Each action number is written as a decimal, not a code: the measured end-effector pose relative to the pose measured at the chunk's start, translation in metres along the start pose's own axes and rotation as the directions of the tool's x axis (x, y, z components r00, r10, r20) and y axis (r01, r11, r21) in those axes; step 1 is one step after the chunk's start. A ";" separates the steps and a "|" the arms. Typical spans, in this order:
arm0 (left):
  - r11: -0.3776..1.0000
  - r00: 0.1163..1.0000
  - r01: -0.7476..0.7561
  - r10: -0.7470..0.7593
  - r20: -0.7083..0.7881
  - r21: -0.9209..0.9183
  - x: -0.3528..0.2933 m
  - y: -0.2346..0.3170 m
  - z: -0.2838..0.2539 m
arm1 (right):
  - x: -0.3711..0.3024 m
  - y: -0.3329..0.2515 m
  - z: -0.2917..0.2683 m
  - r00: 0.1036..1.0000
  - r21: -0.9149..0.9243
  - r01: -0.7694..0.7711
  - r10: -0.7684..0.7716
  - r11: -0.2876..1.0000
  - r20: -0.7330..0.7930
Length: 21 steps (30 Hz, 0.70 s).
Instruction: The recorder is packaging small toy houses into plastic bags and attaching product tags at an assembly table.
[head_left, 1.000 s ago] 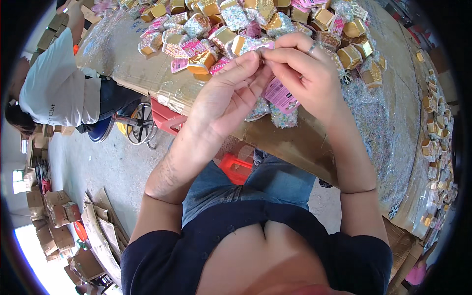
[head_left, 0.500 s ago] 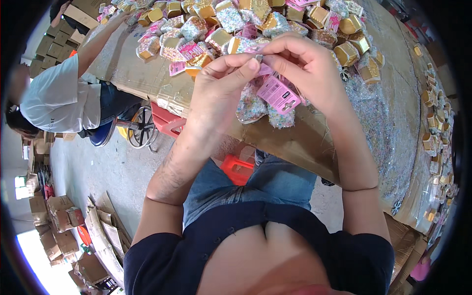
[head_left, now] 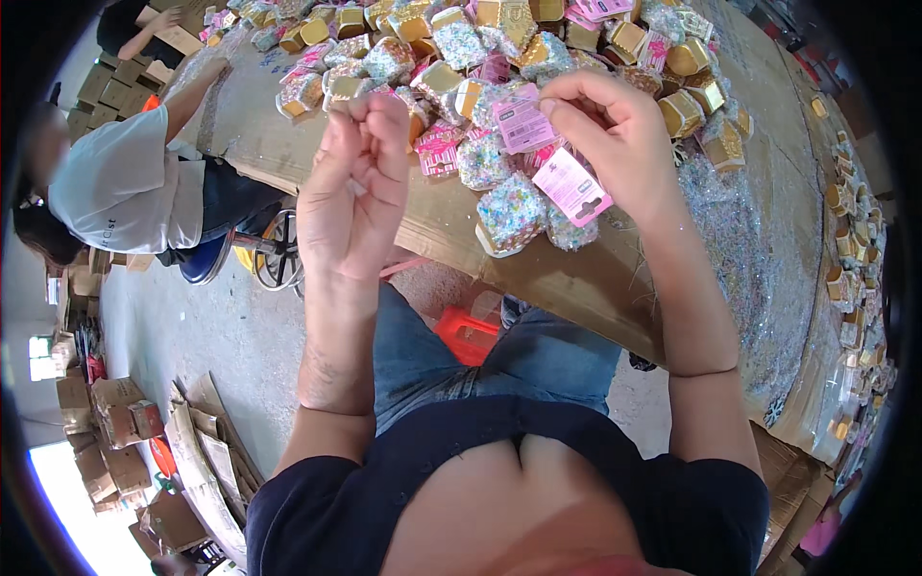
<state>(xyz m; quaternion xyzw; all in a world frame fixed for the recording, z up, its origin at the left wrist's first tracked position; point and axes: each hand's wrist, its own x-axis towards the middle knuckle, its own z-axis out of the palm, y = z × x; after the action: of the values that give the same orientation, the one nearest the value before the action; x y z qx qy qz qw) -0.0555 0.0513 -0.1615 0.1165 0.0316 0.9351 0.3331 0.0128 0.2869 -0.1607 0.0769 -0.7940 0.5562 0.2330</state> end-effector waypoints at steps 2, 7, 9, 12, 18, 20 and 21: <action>1.000 1.000 -0.006 0.006 -0.002 0.007 0.002 0.006 -0.002 | 0.000 -0.002 0.000 1.000 0.017 0.003 -0.003 1.000 0.024; 0.803 0.982 -0.189 0.160 0.101 0.565 -0.001 -0.004 -0.010 | -0.001 -0.016 -0.002 0.991 0.018 -0.029 0.026 0.999 0.132; 0.649 0.982 -0.159 0.180 0.052 0.744 -0.003 -0.013 -0.001 | 0.001 -0.018 0.001 0.994 0.023 0.029 -0.031 0.999 0.107; 0.461 0.986 -0.104 0.165 0.030 0.881 -0.005 -0.009 0.007 | 0.010 -0.022 0.002 0.997 0.169 -0.030 0.017 0.985 0.081; 0.234 0.954 -0.010 0.294 -0.061 0.972 -0.021 0.037 -0.011 | 0.053 -0.053 0.002 0.990 0.085 -0.034 0.022 0.996 0.141; 0.160 0.918 -0.040 0.396 -0.027 0.986 -0.016 0.063 -0.049 | 0.070 -0.085 0.003 0.988 0.073 -0.031 0.020 0.997 0.153; 0.095 0.887 -0.030 0.461 -0.017 0.995 -0.009 0.076 -0.067 | 0.083 -0.100 0.002 0.989 0.060 -0.061 0.052 0.996 0.137</action>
<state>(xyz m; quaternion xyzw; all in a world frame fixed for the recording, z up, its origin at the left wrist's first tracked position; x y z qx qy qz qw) -0.1115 -0.0121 -0.2182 0.1514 0.6664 0.7300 0.0000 -0.0229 0.2598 -0.0384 0.0993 -0.7918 0.5811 0.1600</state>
